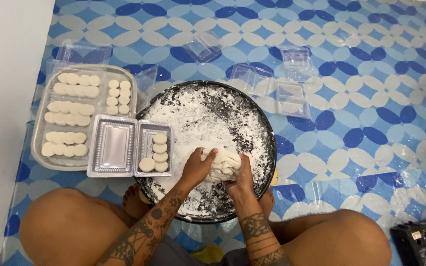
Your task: The person prepares dough balls by pulling small pieces from a larger mass of dough, shaping them by hand, and placing them into a plastic container.
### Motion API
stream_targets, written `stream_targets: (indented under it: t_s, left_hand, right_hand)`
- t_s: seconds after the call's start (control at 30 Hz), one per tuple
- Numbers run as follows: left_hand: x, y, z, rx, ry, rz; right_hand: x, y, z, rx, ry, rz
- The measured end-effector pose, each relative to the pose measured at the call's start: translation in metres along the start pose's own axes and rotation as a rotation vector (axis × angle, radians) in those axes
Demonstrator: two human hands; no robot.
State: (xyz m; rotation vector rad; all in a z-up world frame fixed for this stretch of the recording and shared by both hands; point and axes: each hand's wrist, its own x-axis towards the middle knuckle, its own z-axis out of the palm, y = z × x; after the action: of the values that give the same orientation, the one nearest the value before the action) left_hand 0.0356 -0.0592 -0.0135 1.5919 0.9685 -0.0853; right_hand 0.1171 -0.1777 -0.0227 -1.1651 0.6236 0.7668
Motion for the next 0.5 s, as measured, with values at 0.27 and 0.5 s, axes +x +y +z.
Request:
stream_targets:
  t_s: [0.27, 0.5]
  left_hand:
    - [-0.034, 0.025, -0.013, 0.046, -0.034, 0.06]
    - [-0.03, 0.013, -0.015, 0.153, -0.113, 0.152]
  right_hand:
    - [-0.006, -0.001, 0.015, -0.105, 0.138, -0.098]
    - [0.01, -0.001, 0.014, -0.357, 0.216, -0.229]
